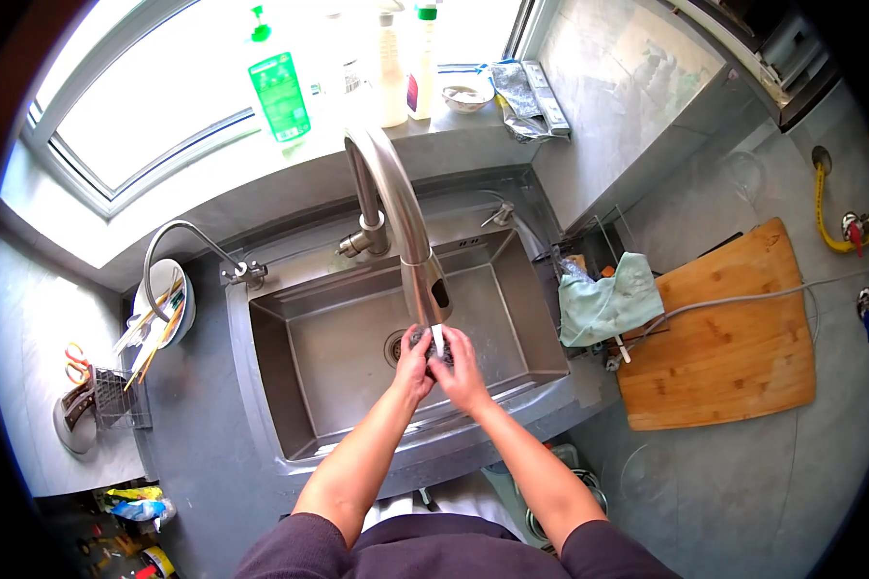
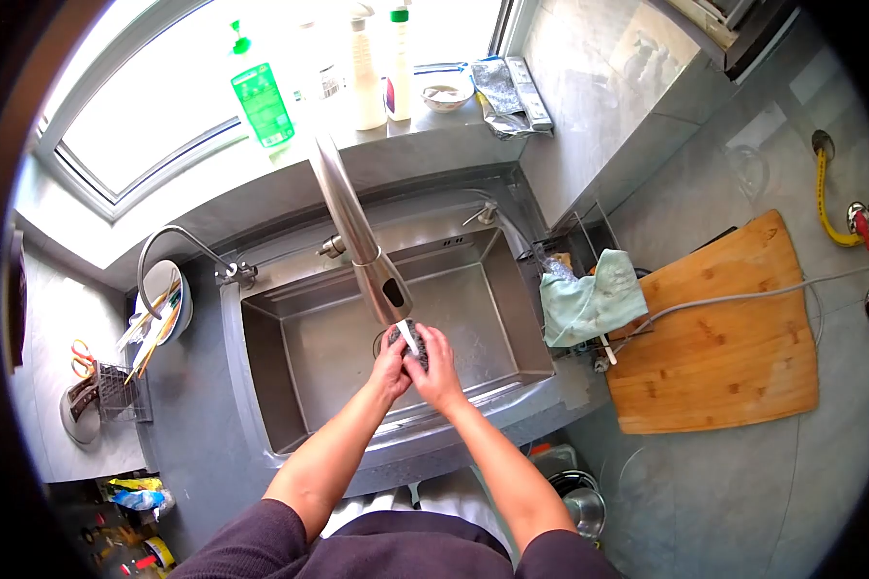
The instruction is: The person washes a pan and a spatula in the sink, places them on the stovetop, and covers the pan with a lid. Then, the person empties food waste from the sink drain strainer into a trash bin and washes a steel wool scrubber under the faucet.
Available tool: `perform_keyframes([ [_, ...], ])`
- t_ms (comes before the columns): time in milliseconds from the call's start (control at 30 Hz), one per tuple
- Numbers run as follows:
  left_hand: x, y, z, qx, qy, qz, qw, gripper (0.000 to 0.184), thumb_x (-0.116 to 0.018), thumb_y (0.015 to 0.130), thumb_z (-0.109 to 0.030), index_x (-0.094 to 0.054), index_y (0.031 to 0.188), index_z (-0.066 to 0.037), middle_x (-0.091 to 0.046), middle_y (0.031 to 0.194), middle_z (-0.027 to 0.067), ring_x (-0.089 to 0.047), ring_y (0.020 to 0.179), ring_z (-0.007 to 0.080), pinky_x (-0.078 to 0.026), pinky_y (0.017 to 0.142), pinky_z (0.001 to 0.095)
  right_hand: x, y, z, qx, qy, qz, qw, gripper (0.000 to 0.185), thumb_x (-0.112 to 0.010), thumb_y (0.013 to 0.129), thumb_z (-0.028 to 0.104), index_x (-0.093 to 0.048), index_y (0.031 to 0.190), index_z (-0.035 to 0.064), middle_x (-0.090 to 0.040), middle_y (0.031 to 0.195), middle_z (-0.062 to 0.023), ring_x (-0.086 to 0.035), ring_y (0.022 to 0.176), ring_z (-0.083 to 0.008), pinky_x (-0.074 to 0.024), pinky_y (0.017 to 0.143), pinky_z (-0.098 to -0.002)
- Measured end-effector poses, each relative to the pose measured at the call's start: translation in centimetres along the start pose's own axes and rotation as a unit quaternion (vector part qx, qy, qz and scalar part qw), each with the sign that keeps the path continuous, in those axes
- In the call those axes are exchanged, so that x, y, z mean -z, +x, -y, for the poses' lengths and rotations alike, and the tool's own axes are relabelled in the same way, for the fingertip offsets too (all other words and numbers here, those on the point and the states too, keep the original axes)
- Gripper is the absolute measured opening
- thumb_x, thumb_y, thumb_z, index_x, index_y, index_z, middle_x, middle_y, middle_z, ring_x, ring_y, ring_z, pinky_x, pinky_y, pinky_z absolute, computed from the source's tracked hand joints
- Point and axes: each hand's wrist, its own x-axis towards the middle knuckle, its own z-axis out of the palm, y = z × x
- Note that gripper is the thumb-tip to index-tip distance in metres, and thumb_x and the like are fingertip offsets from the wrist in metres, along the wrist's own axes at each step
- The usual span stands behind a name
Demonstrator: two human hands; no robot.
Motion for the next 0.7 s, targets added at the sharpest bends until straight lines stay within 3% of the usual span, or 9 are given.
perform_keyframes([
  [133, 0.1, 0.9, 0.9, 0.129, -0.013, 0.032, 0.991, 0.034, -0.049, 0.091, -0.046, -0.057, 0.096, -0.013, -0.061, 0.081, 0.0042, -0.060, 0.074, 0.0180, -0.052, 0.065, 0.0347, -0.2, -1.1, 0.5, -0.047, -0.042, 0.017, 0.998, 0.031, -0.055, 0.085, 0.020, -0.047, 0.114, 0.0102, -0.053, 0.112, -0.0151, -0.052, 0.097, -0.0354, -0.0427, 0.084, -0.0391],
  [267, -0.1, 0.3, 0.3, 0.216, 0.051, 0.101, 0.970, 0.055, -0.035, 0.088, -0.064, -0.059, 0.094, -0.015, -0.062, 0.080, 0.0021, -0.061, 0.069, 0.0171, -0.050, 0.059, 0.0323, -2.1, -0.4, -2.7, -0.256, 0.178, 0.005, 0.950, 0.027, -0.054, 0.091, 0.032, -0.047, 0.105, 0.0094, -0.057, 0.087, -0.0075, -0.056, 0.078, -0.0225, -0.0437, 0.073, -0.0360],
  [333, -0.2, -0.2, 0.1, 0.225, 0.062, 0.107, 0.966, 0.061, -0.032, 0.085, -0.070, -0.056, 0.106, -0.017, -0.058, 0.101, 0.0053, -0.055, 0.091, 0.0223, -0.046, 0.074, 0.0423, -2.3, 0.8, -2.3, -0.340, 0.376, -0.075, 0.859, 0.026, -0.058, 0.090, 0.031, -0.054, 0.096, 0.0062, -0.059, 0.095, -0.0010, -0.054, 0.086, -0.0133, -0.0432, 0.076, -0.0269],
  [400, -0.4, -1.0, -0.4, 0.235, 0.077, 0.114, 0.962, 0.071, -0.029, 0.081, -0.075, -0.054, 0.118, -0.020, -0.054, 0.122, 0.0086, -0.050, 0.112, 0.0275, -0.041, 0.088, 0.0523, -1.0, 1.1, -1.7, -0.379, 0.333, -0.004, 0.864, 0.031, -0.062, 0.087, 0.028, -0.054, 0.105, 0.0039, -0.060, 0.099, -0.0078, -0.056, 0.090, -0.0185, -0.0442, 0.080, -0.0286],
  [433, -0.6, -1.7, -1.4, 0.248, 0.141, 0.117, 0.951, 0.073, -0.033, 0.082, -0.073, -0.037, 0.133, -0.021, -0.036, 0.140, 0.0084, -0.035, 0.125, 0.0353, -0.026, 0.094, 0.0674, -0.4, 1.3, -1.5, -0.342, 0.263, 0.010, 0.902, 0.033, -0.062, 0.086, 0.027, -0.053, 0.107, 0.0031, -0.060, 0.101, -0.0107, -0.057, 0.093, -0.0217, -0.0443, 0.081, -0.0306],
  [533, -0.7, -1.2, 0.1, 0.195, 0.296, -0.057, 0.933, 0.072, -0.042, 0.084, -0.067, -0.025, 0.136, -0.020, -0.031, 0.142, 0.0076, -0.034, 0.125, 0.0375, -0.023, 0.090, 0.0732, 0.8, 1.2, -0.7, -0.215, 0.092, 0.046, 0.971, 0.036, -0.060, 0.085, 0.022, -0.050, 0.114, 0.0010, -0.058, 0.107, -0.0164, -0.056, 0.100, -0.0278, -0.0437, 0.086, -0.0347],
  [600, 1.8, 0.0, 1.4, 0.123, 0.138, 0.039, 0.982, 0.056, -0.053, 0.088, -0.050, -0.031, 0.128, -0.018, -0.042, 0.128, 0.0071, -0.048, 0.112, 0.0309, -0.044, 0.081, 0.0603, 1.1, 0.4, -0.2, -0.118, 0.041, 0.050, 0.991, 0.036, -0.057, 0.086, 0.017, -0.050, 0.116, -0.0002, -0.058, 0.108, -0.0162, -0.055, 0.104, -0.0275, -0.0422, 0.089, -0.0351],
  [667, 4.1, 2.7, 2.2, 0.200, -0.065, 0.160, 0.965, 0.038, -0.054, 0.090, -0.037, -0.043, 0.120, -0.017, -0.053, 0.115, 0.0061, -0.056, 0.099, 0.0245, -0.050, 0.079, 0.0466, -0.7, -1.6, -1.5, 0.005, 0.031, 0.052, 0.998, 0.040, -0.053, 0.085, 0.012, -0.047, 0.122, 0.0006, -0.053, 0.120, -0.0182, -0.051, 0.111, -0.0341, -0.0391, 0.096, -0.0365],
  [700, 3.4, 1.4, 1.6, 0.181, -0.008, 0.129, 0.975, 0.035, -0.055, 0.090, -0.033, -0.046, 0.118, -0.016, -0.054, 0.113, 0.0057, -0.057, 0.098, 0.0231, -0.050, 0.080, 0.0443, 0.3, -1.4, -0.9, -0.078, 0.143, 0.110, 0.981, 0.041, -0.053, 0.085, 0.013, -0.047, 0.124, 0.0016, -0.051, 0.124, -0.0186, -0.049, 0.114, -0.0349, -0.0377, 0.098, -0.0374],
])
